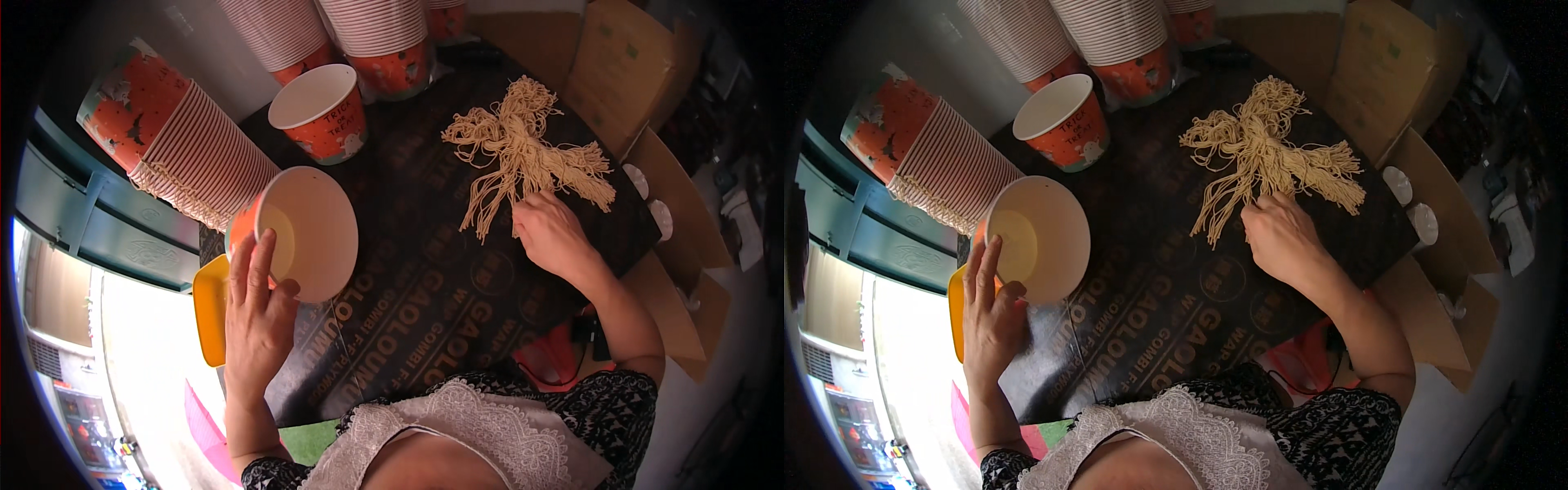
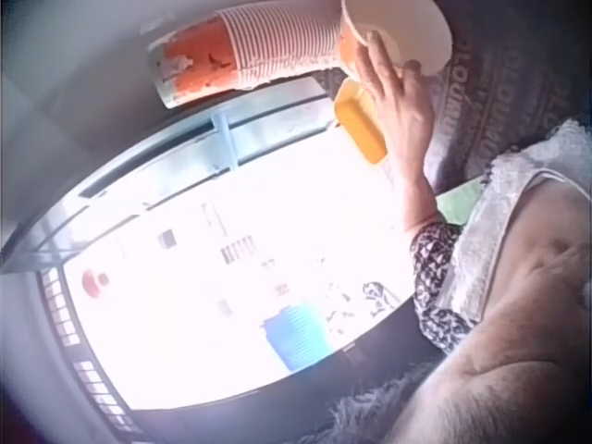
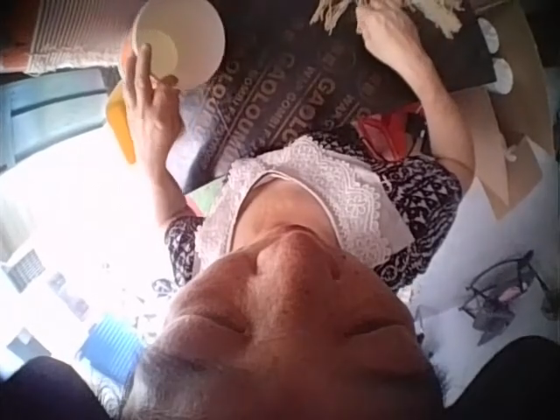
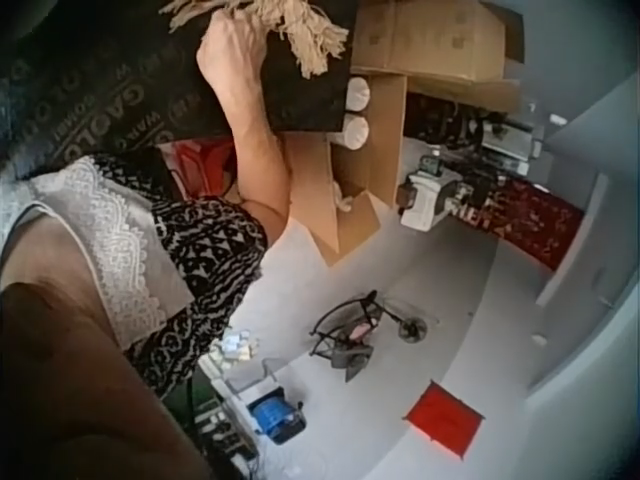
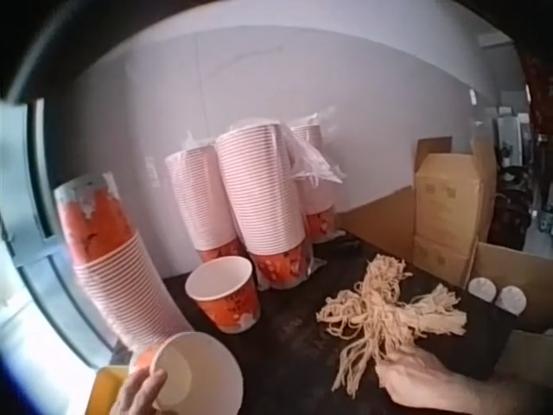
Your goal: Threading strings through pre-drilled holes in paper buckets to create handles.
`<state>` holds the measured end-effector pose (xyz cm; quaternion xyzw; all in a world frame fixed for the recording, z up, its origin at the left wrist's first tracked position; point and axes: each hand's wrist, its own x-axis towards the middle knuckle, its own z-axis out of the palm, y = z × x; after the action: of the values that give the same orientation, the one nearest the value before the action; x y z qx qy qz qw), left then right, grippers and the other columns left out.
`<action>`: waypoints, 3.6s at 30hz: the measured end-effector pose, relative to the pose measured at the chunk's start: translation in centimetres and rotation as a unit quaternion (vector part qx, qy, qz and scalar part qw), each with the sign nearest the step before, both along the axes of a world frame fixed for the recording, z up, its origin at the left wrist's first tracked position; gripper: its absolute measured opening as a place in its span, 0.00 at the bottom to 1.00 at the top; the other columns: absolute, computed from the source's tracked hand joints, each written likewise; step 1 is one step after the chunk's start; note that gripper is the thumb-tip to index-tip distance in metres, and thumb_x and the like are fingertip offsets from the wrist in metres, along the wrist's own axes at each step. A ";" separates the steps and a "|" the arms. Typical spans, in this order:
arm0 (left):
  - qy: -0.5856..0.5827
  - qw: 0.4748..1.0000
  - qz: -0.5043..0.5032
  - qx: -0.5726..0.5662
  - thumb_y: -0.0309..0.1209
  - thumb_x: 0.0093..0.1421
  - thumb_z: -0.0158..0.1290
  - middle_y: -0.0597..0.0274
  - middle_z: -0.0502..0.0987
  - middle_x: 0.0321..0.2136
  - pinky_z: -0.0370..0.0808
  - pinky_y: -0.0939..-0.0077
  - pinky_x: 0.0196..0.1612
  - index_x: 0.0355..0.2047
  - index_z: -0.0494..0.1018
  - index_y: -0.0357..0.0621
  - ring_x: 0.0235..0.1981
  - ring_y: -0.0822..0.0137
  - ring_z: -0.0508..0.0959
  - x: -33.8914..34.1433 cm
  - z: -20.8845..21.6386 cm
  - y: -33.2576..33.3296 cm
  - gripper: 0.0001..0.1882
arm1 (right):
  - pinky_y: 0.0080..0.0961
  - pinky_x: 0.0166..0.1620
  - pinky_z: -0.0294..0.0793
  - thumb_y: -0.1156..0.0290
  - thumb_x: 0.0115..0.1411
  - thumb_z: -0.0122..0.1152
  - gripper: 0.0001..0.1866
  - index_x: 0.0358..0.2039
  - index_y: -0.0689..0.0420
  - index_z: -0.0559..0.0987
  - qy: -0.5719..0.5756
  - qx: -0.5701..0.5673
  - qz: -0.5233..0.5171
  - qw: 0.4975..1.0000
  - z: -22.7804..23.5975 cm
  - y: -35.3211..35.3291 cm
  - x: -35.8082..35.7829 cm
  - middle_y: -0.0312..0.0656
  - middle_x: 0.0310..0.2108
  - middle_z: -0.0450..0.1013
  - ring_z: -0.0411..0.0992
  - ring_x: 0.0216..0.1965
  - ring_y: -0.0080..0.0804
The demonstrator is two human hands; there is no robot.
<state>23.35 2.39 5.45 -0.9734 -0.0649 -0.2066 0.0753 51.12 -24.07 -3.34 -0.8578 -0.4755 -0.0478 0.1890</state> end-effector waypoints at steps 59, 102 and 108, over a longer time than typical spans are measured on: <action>-0.284 0.935 -0.002 -0.212 0.12 0.50 0.51 0.46 0.68 0.48 0.69 0.75 0.35 0.38 0.72 0.36 0.32 0.64 0.71 -1.3 -4.9 -1.2 0.14 | 0.29 0.42 0.68 0.78 0.52 0.62 0.03 0.28 0.61 0.77 0.154 0.077 0.351 0.920 2.7 6.6 -2.5 0.39 0.31 0.69 0.67 0.38 0.37; -0.041 0.725 0.056 -0.685 0.38 0.69 0.47 0.75 0.65 0.17 0.60 0.84 0.22 0.25 0.69 0.40 0.19 0.82 0.62 -2.0 -4.4 -2.9 0.18 | 0.28 0.27 0.69 0.76 0.63 0.55 0.05 0.33 0.63 0.68 0.387 0.218 0.312 0.840 2.3 12.2 -13.6 0.46 0.21 0.70 0.72 0.23 0.35; -0.023 0.721 0.054 -0.691 0.33 0.68 0.47 0.71 0.68 0.20 0.63 0.83 0.24 0.28 0.70 0.39 0.22 0.80 0.65 -2.4 -4.4 -2.9 0.13 | 0.24 0.27 0.68 0.73 0.63 0.57 0.08 0.30 0.64 0.72 0.456 0.191 0.288 0.821 2.3 12.5 -13.9 0.43 0.20 0.70 0.68 0.23 0.21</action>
<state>20.98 -0.53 1.00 -0.7453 -0.2434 -0.1226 -0.6084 37.21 -11.60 -1.07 -0.5527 -0.5418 0.3151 0.5493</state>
